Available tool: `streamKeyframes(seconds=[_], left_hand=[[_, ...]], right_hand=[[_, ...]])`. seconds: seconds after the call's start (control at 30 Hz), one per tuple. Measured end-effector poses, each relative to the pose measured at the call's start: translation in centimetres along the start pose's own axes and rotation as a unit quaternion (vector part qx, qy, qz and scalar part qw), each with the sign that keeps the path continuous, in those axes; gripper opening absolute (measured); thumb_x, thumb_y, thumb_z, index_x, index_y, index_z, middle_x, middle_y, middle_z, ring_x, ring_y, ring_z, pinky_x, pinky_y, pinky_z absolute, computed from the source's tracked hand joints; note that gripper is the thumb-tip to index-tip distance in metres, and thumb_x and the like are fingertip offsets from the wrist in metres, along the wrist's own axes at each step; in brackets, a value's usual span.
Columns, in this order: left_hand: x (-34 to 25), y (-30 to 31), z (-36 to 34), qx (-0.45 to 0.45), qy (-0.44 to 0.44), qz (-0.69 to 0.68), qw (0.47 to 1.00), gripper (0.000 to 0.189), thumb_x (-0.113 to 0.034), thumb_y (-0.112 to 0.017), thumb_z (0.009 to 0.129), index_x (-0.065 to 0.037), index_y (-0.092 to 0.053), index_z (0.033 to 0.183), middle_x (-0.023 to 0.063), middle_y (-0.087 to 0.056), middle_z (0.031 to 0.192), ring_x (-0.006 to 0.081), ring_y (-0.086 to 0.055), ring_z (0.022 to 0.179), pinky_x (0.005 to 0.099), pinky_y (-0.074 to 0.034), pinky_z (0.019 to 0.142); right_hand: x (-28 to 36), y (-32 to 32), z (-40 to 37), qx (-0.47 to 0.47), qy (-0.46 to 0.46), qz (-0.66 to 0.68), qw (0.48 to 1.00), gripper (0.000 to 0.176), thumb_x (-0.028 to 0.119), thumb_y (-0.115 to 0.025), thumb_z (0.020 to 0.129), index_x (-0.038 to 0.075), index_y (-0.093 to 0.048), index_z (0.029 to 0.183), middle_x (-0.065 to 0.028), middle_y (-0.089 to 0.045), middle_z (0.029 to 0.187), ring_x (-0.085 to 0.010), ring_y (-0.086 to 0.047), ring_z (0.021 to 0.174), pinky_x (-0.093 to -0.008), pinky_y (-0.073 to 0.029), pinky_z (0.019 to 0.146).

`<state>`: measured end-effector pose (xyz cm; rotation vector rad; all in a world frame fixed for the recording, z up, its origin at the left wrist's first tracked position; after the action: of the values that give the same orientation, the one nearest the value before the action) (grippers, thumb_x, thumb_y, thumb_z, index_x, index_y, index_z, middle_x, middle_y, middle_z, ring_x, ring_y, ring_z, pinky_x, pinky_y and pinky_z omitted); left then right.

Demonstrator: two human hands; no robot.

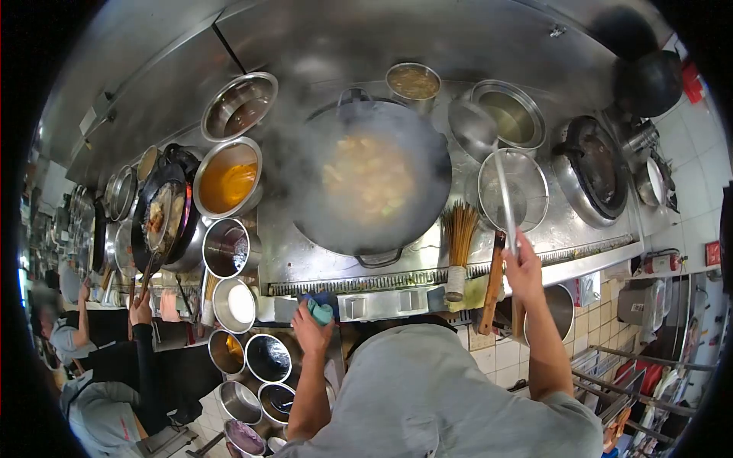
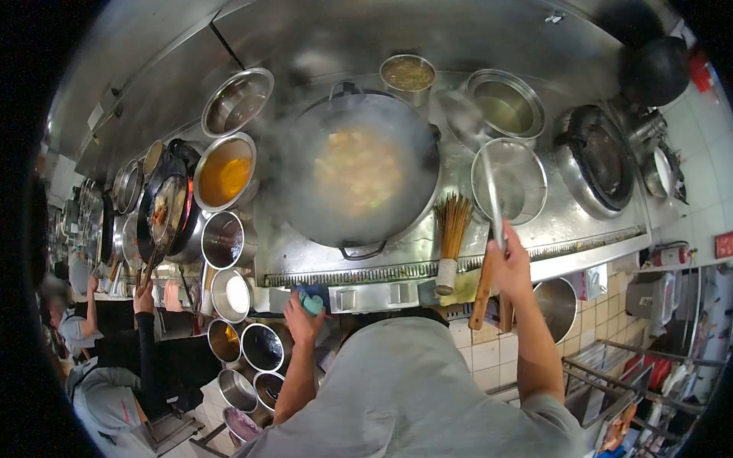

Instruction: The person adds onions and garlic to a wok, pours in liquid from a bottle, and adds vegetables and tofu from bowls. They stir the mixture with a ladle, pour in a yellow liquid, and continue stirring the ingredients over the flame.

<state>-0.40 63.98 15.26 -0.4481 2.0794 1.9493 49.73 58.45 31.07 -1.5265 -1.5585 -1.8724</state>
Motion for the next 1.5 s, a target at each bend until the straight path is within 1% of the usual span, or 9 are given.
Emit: streamKeyframes(seconds=[0.3,0.4,0.6,0.7,1.03,1.13,1.3,1.43,1.5], left_hand=[[0.2,-2.4,0.1,0.02,-0.012,-0.015,1.0,0.101,-0.018,-0.088,0.065,-0.006,-0.035,0.15,0.0258,-0.05,0.137,0.0473,-0.048,0.125,0.0516,-0.04,0.107],[-2.1,-1.5,0.2,0.059,0.008,0.041,0.997,0.108,-0.018,-0.088,0.064,-0.007,-0.028,0.154,0.0265,-0.044,0.145,0.0466,-0.045,0.131,0.0514,-0.04,0.109],[-3.7,-0.8,-0.2,0.059,0.051,0.061,0.995,0.11,-0.018,-0.084,0.066,-0.013,-0.024,0.157,0.0272,-0.04,0.15,0.0459,-0.045,0.132,0.0533,-0.04,0.109],[-3.8,-0.8,-0.6,0.055,0.064,0.057,0.995,0.109,-0.018,-0.083,0.067,-0.012,-0.023,0.158,0.0276,-0.038,0.152,0.0462,-0.043,0.135,0.0542,-0.039,0.11],[-6.9,2.0,-6.2,-0.108,0.061,-0.015,0.992,0.097,-0.01,-0.077,0.073,-0.006,-0.026,0.156,0.029,-0.037,0.151,0.0474,-0.041,0.136,0.0534,-0.037,0.113],[-6.6,1.4,-11.7,-0.128,0.088,-0.075,0.985,0.084,-0.011,-0.073,0.078,-0.004,-0.034,0.151,0.0294,-0.042,0.145,0.047,-0.044,0.132,0.051,-0.038,0.112],[-0.7,-5.7,-25.1,0.022,0.271,-0.168,0.948,0.056,-0.02,-0.072,0.083,-0.002,-0.053,0.133,0.0232,-0.066,0.115,0.0372,-0.065,0.107,0.0452,-0.051,0.095],[5.6,-14.8,-39.7,0.143,0.405,-0.166,0.888,0.053,-0.039,-0.073,0.084,-0.003,-0.062,0.121,0.0216,-0.072,0.108,0.0357,-0.069,0.105,0.0442,-0.053,0.092],[7.6,-18.1,-45.5,0.213,0.452,-0.157,0.852,0.055,-0.044,-0.074,0.084,-0.003,-0.064,0.12,0.0218,-0.071,0.114,0.036,-0.068,0.11,0.0441,-0.052,0.093]], right_hand=[[-9.8,5.7,23.8,-0.223,0.16,-0.234,0.933,0.042,0.013,-0.06,0.093,-0.007,-0.056,0.13,-0.0148,-0.07,0.089,-0.0223,-0.068,0.072,-0.0328,-0.053,0.065],[-10.0,4.0,28.7,-0.05,-0.093,0.076,0.992,0.023,0.009,-0.057,0.092,-0.005,-0.061,0.11,-0.007,-0.065,0.076,-0.0176,-0.06,0.057,-0.0327,-0.048,0.052],[-5.2,0.3,37.1,0.132,-0.201,0.655,0.716,0.015,0.008,-0.055,0.096,0.006,-0.055,0.081,0.0009,-0.046,0.06,-0.0104,-0.047,0.047,-0.0251,-0.041,0.043],[0.2,-1.1,39.1,0.078,-0.145,0.662,0.731,0.019,0.006,-0.054,0.095,0.007,-0.054,0.077,-0.0003,-0.048,0.061,-0.0115,-0.047,0.047,-0.0268,-0.041,0.043],[8.8,0.6,44.8,0.053,-0.012,0.228,0.972,0.026,0.013,-0.055,0.093,0.007,-0.053,0.068,-0.006,-0.055,0.062,-0.0188,-0.053,0.05,-0.0341,-0.044,0.048],[11.5,1.9,38.4,-0.104,0.066,-0.042,0.991,0.02,0.016,-0.058,0.093,-0.002,-0.065,0.087,-0.0105,-0.062,0.069,-0.0183,-0.06,0.054,-0.0334,-0.048,0.051],[6.4,0.6,25.3,-0.245,0.197,-0.203,0.927,0.058,0.021,-0.056,0.096,0.003,-0.041,0.149,-0.0287,-0.059,0.134,-0.0461,-0.058,0.122,-0.0483,-0.047,0.101],[-4.9,1.3,21.5,-0.307,0.21,-0.198,0.907,0.054,0.019,-0.057,0.096,0.003,-0.045,0.146,-0.0247,-0.063,0.121,-0.042,-0.062,0.107,-0.0488,-0.047,0.095],[-6.7,2.5,18.2,-0.249,0.215,-0.088,0.94,0.043,0.016,-0.056,0.097,0.006,-0.053,0.139,-0.0161,-0.064,0.092,-0.0325,-0.063,0.076,-0.0447,-0.052,0.069]])
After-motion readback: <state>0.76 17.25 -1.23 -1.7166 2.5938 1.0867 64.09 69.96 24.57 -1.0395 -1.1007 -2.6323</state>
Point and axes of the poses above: each hand's wrist, its own z-axis towards the middle knuckle, its own y-axis out of the back of the hand, x = y × z, the point moved 3 cm from there along z, towards the middle knuckle
